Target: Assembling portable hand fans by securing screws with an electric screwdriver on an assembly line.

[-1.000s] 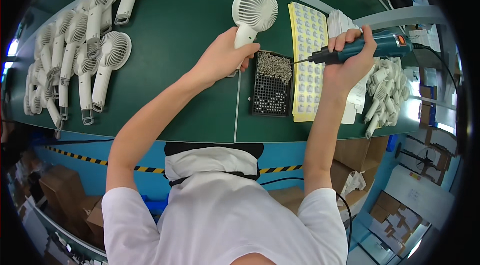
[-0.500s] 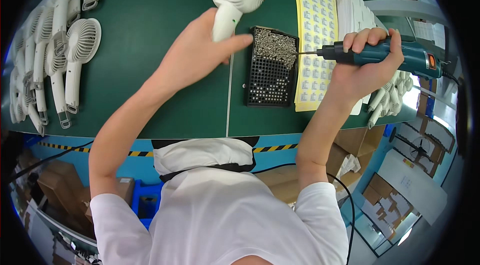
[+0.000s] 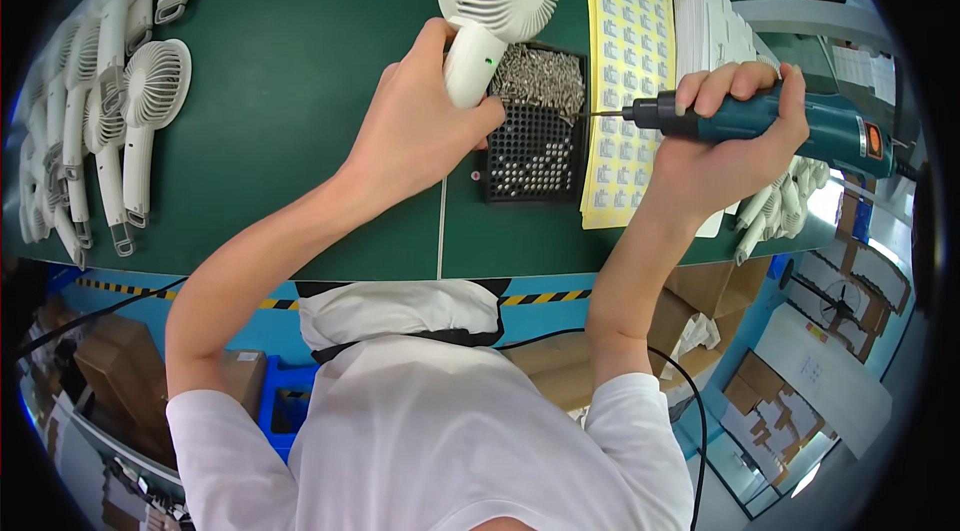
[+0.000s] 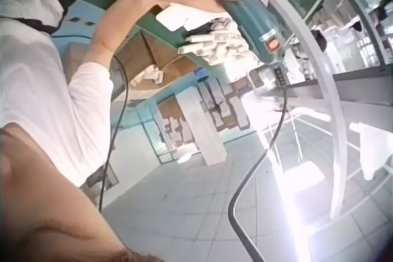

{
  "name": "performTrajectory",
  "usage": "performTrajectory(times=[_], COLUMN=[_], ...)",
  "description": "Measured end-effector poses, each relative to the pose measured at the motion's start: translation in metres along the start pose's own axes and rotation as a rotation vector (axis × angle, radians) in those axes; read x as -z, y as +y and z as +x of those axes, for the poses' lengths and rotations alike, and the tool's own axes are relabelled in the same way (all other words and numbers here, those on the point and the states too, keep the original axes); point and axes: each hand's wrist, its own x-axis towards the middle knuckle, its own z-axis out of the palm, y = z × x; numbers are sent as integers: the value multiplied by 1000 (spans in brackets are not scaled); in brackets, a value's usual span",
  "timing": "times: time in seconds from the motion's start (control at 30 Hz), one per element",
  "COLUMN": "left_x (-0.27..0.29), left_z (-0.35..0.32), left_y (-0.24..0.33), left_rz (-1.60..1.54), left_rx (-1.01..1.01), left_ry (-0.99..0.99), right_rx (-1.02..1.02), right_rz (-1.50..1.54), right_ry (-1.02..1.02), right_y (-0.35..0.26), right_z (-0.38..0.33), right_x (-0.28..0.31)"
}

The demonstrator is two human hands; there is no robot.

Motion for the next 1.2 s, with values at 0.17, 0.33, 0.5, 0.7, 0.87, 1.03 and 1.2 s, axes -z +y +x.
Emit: performTrajectory(times=[0.17,0.33,0.5,0.7,0.87,1.03,1.2], left_x=[23,42,61,60,56,61,57], left_z=[15,16,5,4,7,6,7], left_y=[-1,-16,-9,-16,-13,-14,-14], left_rz=[-36,-278,-503,-634,-795,-656,-615], left_rx=[-45,-28,34,-43,27,58,35], left_ry=[73,-26,-81,-38,-137,-123,-102], right_rx=[-48,9,18,0,43,31,88], right_rz=[81,29,16,6,-43,-30,-56], right_ry=[-19,15,35,-48,-12,-131,-149], right_y=[7,0,2,0,0,16,15], right_z=[-3,-7,-10,-12,-14,-27,-39], right_x=[-10,-5,-22,-39,-42,-44,-44])
